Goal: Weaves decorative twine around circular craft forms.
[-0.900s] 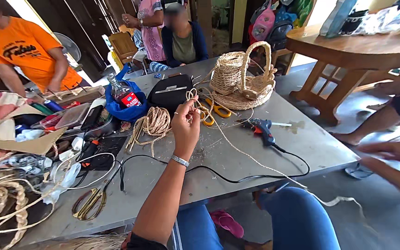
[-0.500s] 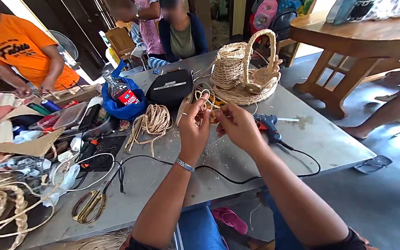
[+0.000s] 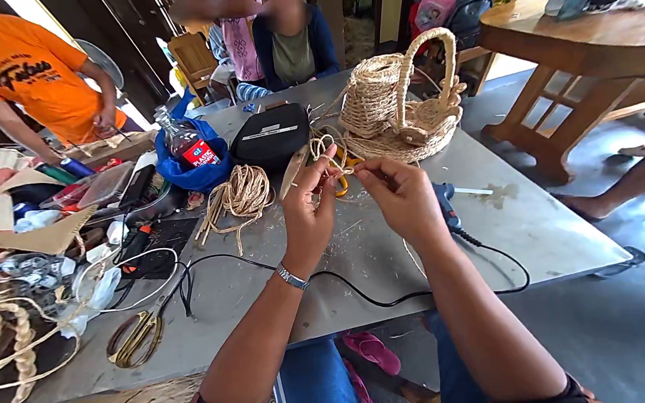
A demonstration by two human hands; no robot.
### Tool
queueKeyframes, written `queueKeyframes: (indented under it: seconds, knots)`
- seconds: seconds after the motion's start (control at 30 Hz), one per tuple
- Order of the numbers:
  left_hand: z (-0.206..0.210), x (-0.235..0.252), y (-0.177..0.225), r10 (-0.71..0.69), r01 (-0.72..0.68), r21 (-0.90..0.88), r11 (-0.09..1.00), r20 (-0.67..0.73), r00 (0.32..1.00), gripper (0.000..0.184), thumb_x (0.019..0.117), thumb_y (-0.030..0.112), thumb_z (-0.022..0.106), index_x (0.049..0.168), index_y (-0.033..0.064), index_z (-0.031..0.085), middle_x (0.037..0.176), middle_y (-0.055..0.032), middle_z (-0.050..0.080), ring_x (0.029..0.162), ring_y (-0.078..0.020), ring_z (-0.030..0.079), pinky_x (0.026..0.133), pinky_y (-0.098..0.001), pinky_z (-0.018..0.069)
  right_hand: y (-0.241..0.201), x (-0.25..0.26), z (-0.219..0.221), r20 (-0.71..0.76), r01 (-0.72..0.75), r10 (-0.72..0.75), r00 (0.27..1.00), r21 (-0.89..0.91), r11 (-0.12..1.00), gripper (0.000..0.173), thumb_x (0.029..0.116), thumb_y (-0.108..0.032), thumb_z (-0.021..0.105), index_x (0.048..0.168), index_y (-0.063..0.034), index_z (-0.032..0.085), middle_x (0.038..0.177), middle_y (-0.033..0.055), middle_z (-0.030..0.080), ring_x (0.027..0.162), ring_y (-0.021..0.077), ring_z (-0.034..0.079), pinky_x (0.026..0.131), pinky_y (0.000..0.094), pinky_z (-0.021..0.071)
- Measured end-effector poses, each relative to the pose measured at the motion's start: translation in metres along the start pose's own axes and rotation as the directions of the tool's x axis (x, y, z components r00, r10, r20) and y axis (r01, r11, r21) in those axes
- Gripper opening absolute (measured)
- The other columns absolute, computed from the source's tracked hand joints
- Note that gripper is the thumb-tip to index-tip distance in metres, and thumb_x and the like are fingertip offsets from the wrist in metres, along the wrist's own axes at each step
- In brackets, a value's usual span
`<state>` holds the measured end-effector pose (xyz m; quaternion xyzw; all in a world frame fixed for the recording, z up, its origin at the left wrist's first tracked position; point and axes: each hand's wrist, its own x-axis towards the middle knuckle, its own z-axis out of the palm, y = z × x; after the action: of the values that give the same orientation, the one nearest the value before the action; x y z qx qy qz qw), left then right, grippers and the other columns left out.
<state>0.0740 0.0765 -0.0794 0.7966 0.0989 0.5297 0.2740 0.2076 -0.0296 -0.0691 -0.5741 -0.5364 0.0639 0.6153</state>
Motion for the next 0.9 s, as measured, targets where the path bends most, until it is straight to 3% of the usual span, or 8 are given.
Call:
queueKeyframes:
  seconds: [0.1,0.17,0.3,0.4,0.53,0.63,0.7,0.9]
  knots:
    - [0.0,-0.001,0.003,0.002,-0.002,0.007,1.0,0.002,1.0,0.036,0.1032,0.003,0.053,0.139,0.0005,0.059,0.13,-0.0103,0.065,0.104,-0.0127,0.066,0.09,-0.0288,0.0552,0.0,0.0,0.0,-0.011,0.02,-0.021,1.0,-0.03,0.999,0.022,0.1051,-0.011,0.054,0.115,-0.0085,0.073,0.078,-0.0001,0.066,0.053,0.0025,0.049,0.048,0.0183,0.0413]
    - [0.0,-0.001,0.002,0.001,-0.001,0.016,1.0,-0.011,1.0,0.035,0.1034,0.003,0.053,0.138,0.0012,0.06,0.133,-0.0101,0.064,0.105,-0.0125,0.066,0.09,-0.0285,0.0558,0.001,0.001,0.0,0.009,0.051,-0.05,0.999,-0.087,0.995,0.028,0.1055,-0.009,0.05,0.12,-0.0106,0.073,0.081,0.0004,0.067,0.056,0.0031,0.051,0.051,0.0196,0.0433]
    - [-0.001,-0.002,-0.003,-0.017,0.019,0.04,0.999,-0.042,0.999,0.033,0.103,0.005,0.054,0.136,0.0034,0.062,0.138,-0.0087,0.062,0.096,-0.0089,0.066,0.079,-0.0244,0.0542,0.003,0.003,0.001,0.11,0.083,-0.064,0.992,-0.175,0.981,0.03,0.1076,-0.016,0.048,0.129,-0.0112,0.069,0.077,0.0011,0.062,0.056,0.0073,0.05,0.051,0.0256,0.044]
    - [-0.002,-0.002,-0.005,-0.032,0.036,0.066,0.997,-0.062,0.998,0.037,0.1025,0.005,0.056,0.139,0.0052,0.061,0.13,-0.0088,0.065,0.09,-0.0094,0.064,0.076,-0.0237,0.0538,0.001,0.011,0.001,0.158,0.138,-0.102,0.982,-0.237,0.962,0.025,0.107,-0.019,0.053,0.12,-0.0083,0.072,0.086,0.0047,0.069,0.066,0.0124,0.062,0.062,0.032,0.0537]
    - [-0.01,0.001,-0.01,-0.003,0.017,0.125,0.992,-0.111,0.994,0.037,0.1023,0.005,0.057,0.139,0.0042,0.06,0.134,-0.01,0.064,0.092,-0.0098,0.065,0.077,-0.0244,0.0534,-0.006,0.041,0.012,0.224,0.128,-0.07,0.972,-0.256,0.958,0.019,0.1032,-0.015,0.058,0.107,-0.0049,0.074,0.087,0.0062,0.073,0.072,0.0123,0.07,0.07,0.0321,0.0612]
    - [-0.019,0.004,-0.014,-0.037,0.064,0.149,0.987,-0.173,0.984,0.041,0.1024,0.005,0.056,0.144,0.0074,0.057,0.119,-0.0106,0.065,0.086,-0.0114,0.062,0.072,-0.0242,0.0532,-0.02,0.065,0.026,0.337,0.146,-0.046,0.941,-0.279,0.949,0.018,0.1023,-0.008,0.056,0.11,-0.0002,0.07,0.095,0.0127,0.071,0.084,0.021,0.07,0.081,0.041,0.0578]
    - [-0.023,0.004,-0.017,-0.05,0.082,0.171,0.982,-0.186,0.981,0.042,0.1025,0.004,0.055,0.144,0.0069,0.057,0.12,-0.0111,0.066,0.085,-0.0113,0.062,0.072,-0.024,0.0525,-0.022,0.075,0.037,0.373,0.128,-0.01,0.928,-0.292,0.948,0.02,0.1014,-0.003,0.052,0.113,0.0028,0.067,0.101,0.0178,0.069,0.092,0.0276,0.067,0.086,0.0459,0.0549]
    - [-0.025,0.003,-0.022,-0.112,0.149,0.195,0.969,-0.187,0.976,0.044,0.1031,0.005,0.055,0.147,0.0089,0.055,0.135,-0.0099,0.063,0.088,-0.0106,0.064,0.075,-0.0246,0.0529,0.0,0.067,0.056,0.243,0.106,-0.059,0.968,-0.186,0.977,0.022,0.102,-0.015,0.054,0.107,-0.0049,0.072,0.093,0.0099,0.071,0.082,0.0197,0.068,0.075,0.0413,0.0557]
